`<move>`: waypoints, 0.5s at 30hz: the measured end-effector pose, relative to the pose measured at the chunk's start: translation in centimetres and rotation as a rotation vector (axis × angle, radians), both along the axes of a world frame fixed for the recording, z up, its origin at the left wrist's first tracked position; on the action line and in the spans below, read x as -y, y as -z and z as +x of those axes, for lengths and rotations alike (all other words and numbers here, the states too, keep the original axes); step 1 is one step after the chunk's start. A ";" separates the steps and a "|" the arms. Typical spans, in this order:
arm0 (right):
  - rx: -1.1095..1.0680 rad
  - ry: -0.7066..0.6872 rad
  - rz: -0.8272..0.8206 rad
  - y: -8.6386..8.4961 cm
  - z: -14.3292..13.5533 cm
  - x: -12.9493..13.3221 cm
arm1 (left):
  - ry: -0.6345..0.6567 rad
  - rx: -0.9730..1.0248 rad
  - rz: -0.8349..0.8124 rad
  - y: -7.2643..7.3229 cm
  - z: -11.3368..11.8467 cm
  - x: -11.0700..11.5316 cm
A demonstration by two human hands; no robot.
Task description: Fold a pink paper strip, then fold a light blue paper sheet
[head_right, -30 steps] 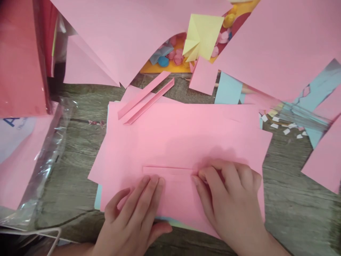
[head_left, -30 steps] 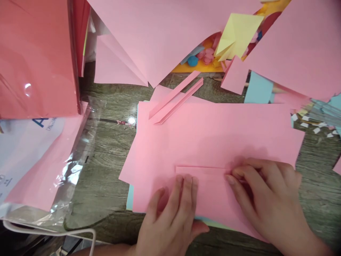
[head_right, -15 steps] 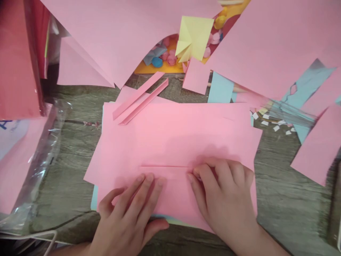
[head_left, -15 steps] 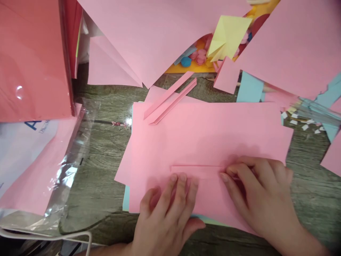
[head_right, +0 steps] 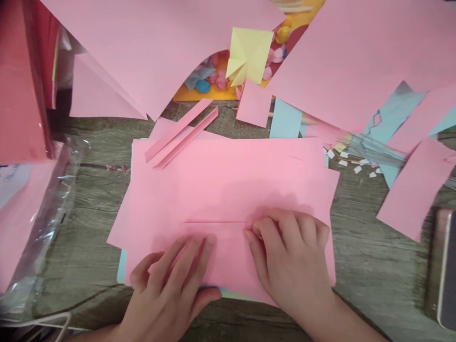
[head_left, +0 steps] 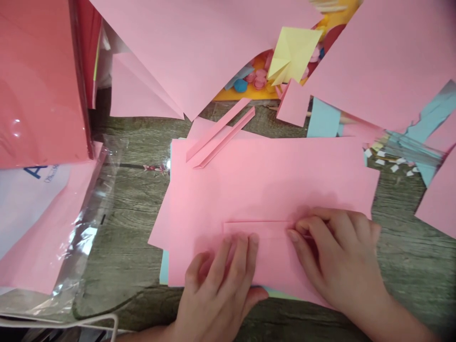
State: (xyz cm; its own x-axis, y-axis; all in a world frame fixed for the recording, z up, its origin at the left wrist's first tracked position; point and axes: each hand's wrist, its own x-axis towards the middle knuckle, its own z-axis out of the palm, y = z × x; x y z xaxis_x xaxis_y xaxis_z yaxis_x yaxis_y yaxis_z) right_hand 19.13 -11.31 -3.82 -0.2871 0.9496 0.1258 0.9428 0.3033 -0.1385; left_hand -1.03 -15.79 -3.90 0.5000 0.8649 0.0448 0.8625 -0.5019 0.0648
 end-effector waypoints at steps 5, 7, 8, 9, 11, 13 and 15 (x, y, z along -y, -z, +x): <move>-0.002 0.013 -0.009 0.0 0.1 0.0 | 0.063 -0.002 -0.043 0.0 0.0 -0.2; -0.003 0.024 -0.008 0.0 0.2 0.1 | 0.063 0.002 -0.094 0.0 0.0 -0.4; -0.001 0.032 -0.006 0.0 0.3 0.1 | 0.055 0.009 -0.105 0.0 0.0 -0.5; 0.004 0.039 -0.006 0.0 0.4 0.1 | 0.047 0.017 -0.108 0.0 0.0 -0.5; 0.017 0.055 0.000 0.0 0.6 0.2 | 0.033 0.032 -0.108 0.1 0.0 -0.6; 0.031 0.066 0.010 0.1 0.7 0.4 | 0.026 0.044 -0.108 0.1 0.0 -0.6; 0.046 0.063 0.012 0.1 0.8 0.5 | 0.023 0.052 -0.109 0.2 0.0 -0.6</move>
